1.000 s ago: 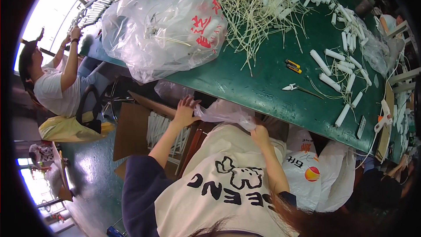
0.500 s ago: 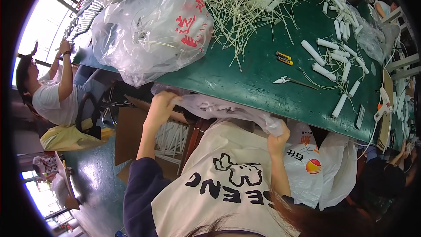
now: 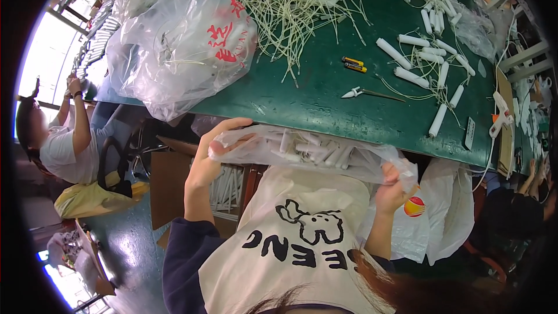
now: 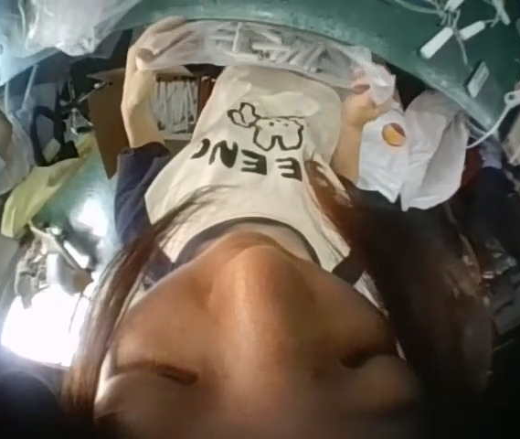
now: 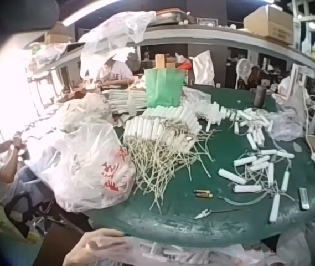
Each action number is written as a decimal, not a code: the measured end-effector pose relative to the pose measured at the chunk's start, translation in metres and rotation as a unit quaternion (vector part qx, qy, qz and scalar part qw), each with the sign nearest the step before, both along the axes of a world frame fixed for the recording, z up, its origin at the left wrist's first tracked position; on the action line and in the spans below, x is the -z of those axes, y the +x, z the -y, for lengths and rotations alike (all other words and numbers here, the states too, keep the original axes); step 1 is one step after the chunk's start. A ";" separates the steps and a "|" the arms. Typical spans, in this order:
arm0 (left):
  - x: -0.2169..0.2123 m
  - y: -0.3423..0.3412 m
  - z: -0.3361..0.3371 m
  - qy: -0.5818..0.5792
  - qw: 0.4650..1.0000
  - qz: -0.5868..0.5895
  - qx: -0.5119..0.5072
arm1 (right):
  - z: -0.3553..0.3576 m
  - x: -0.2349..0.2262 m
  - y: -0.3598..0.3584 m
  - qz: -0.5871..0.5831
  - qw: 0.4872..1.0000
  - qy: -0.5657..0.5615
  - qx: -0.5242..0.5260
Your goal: Assembling LED light tubes by inserting wires and connecting internal components on a production line.
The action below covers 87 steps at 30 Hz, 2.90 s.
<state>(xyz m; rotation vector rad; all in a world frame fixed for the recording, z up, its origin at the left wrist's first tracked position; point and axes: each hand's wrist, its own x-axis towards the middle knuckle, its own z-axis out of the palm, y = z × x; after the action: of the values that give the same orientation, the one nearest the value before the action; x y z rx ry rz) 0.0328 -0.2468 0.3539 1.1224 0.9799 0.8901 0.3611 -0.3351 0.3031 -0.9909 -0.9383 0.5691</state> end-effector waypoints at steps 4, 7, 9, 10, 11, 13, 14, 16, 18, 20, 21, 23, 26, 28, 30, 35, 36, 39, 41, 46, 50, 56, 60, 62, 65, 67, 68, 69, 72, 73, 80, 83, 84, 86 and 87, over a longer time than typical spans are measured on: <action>-0.005 -0.009 0.006 0.004 0.999 0.004 0.052 | 0.003 -0.045 -0.002 0.064 0.998 -0.020 0.007; -0.005 -0.002 0.014 0.023 0.990 0.113 0.086 | 0.012 -0.047 0.006 0.003 0.999 0.001 -0.039; 0.002 0.003 0.021 0.036 0.979 0.180 0.086 | 0.020 -0.050 0.013 -0.062 0.992 0.013 -0.110; 0.004 0.005 0.023 0.049 0.965 0.244 0.088 | 0.023 -0.051 0.016 -0.086 0.983 0.032 -0.157; 0.001 0.004 0.023 0.045 0.965 0.236 0.101 | 0.025 -0.052 0.019 -0.112 0.972 0.050 -0.202; 0.003 0.009 0.020 0.053 0.972 0.208 0.093 | 0.025 -0.053 0.026 -0.082 0.980 0.029 -0.180; 0.006 0.010 0.018 0.060 0.978 0.178 0.085 | 0.024 -0.052 0.028 -0.052 0.986 0.008 -0.158; 0.005 0.010 0.011 0.020 0.981 0.147 0.124 | 0.014 -0.052 0.031 -0.026 0.983 0.010 -0.183; 0.014 0.003 0.010 0.103 0.983 0.054 0.144 | 0.010 -0.052 0.034 0.001 0.978 0.011 -0.210; -0.002 -0.007 0.009 0.104 0.983 -0.084 0.128 | 0.008 -0.055 0.034 0.016 0.969 0.009 -0.246; -0.013 -0.010 0.009 0.102 0.963 -0.220 0.116 | 0.007 -0.056 0.036 0.015 0.967 0.012 -0.255; -0.044 -0.008 0.015 0.227 0.944 -0.238 -0.017 | 0.010 -0.057 0.042 0.045 0.971 -0.017 -0.234; -0.074 -0.039 -0.004 0.498 0.815 -0.264 -0.133 | 0.014 -0.055 0.048 0.049 0.970 -0.036 -0.234; -0.098 -0.049 -0.021 0.536 0.705 -0.364 -0.288 | 0.015 -0.058 0.049 0.063 0.966 -0.036 -0.246; -0.119 -0.055 -0.043 0.513 0.682 -0.416 -0.314 | 0.017 -0.058 0.053 0.071 0.965 -0.047 -0.248; -0.111 -0.093 -0.102 0.410 0.753 -0.472 -0.205 | 0.012 -0.060 0.055 0.061 0.964 -0.045 -0.256; -0.109 -0.096 -0.113 0.331 0.772 -0.528 -0.127 | 0.011 -0.060 0.054 0.064 0.962 -0.045 -0.262; -0.105 -0.087 -0.125 0.308 0.779 -0.545 -0.028 | 0.010 -0.061 0.052 0.071 0.961 -0.056 -0.261; -0.102 -0.082 -0.131 0.322 0.777 -0.541 0.029 | 0.011 -0.060 0.051 0.075 0.962 -0.066 -0.253; -0.082 -0.066 -0.137 0.376 0.730 -0.567 0.066 | 0.014 -0.061 0.049 0.082 0.958 -0.053 -0.269; -0.069 -0.063 -0.161 0.410 0.626 -0.660 0.072 | 0.015 -0.064 0.047 0.077 0.957 -0.059 -0.272; -0.073 -0.053 -0.182 0.356 0.647 -0.660 0.138 | 0.016 -0.065 0.047 0.079 0.954 -0.060 -0.282; -0.088 -0.033 -0.182 0.307 0.775 -0.519 0.190 | 0.019 -0.062 0.047 0.083 0.959 -0.065 -0.264; -0.082 -0.030 -0.195 0.291 0.729 -0.597 0.166 | 0.018 -0.062 0.046 0.083 0.960 -0.063 -0.258; -0.079 -0.019 -0.189 0.245 0.658 -0.701 0.124 | 0.016 -0.063 0.044 0.093 0.959 -0.050 -0.261; -0.070 -0.007 -0.186 0.199 0.612 -0.759 0.103 | 0.016 -0.065 0.040 0.091 0.964 -0.061 -0.241; -0.063 -0.001 -0.186 0.199 0.611 -0.759 0.101 | 0.016 -0.067 0.038 0.091 0.964 -0.060 -0.242; -0.054 0.006 -0.188 0.180 0.526 -0.819 0.142 | 0.016 -0.068 0.037 0.094 0.964 -0.061 -0.239; -0.040 0.007 -0.195 0.177 0.425 -0.872 0.169 | 0.017 -0.068 0.036 0.098 0.966 -0.059 -0.232; -0.040 0.000 -0.196 0.203 0.513 -0.824 0.125 | 0.018 -0.068 0.036 0.100 0.966 -0.057 -0.230; -0.056 -0.006 -0.194 0.333 0.528 -0.755 0.202 | 0.019 -0.067 0.038 0.108 0.965 -0.058 -0.232; -0.030 -0.009 -0.197 0.395 0.530 -0.739 0.133 | 0.020 -0.066 0.038 0.102 0.964 -0.055 -0.240; -0.018 -0.010 -0.198 0.424 0.530 -0.728 0.097 | 0.021 -0.067 0.038 0.100 0.963 -0.060 -0.242; -0.005 -0.012 -0.197 0.479 0.526 -0.702 0.026 | 0.021 -0.067 0.038 0.097 0.963 -0.065 -0.244; -0.002 -0.014 -0.196 0.478 0.526 -0.703 0.026 | 0.021 -0.066 0.038 0.090 0.963 -0.063 -0.246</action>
<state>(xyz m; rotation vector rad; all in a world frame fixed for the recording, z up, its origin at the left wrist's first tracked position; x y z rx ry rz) 0.0193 -0.0506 0.3558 3.0647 1.7251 0.1737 0.3995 -0.3558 0.3690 -0.9333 -1.3395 0.9771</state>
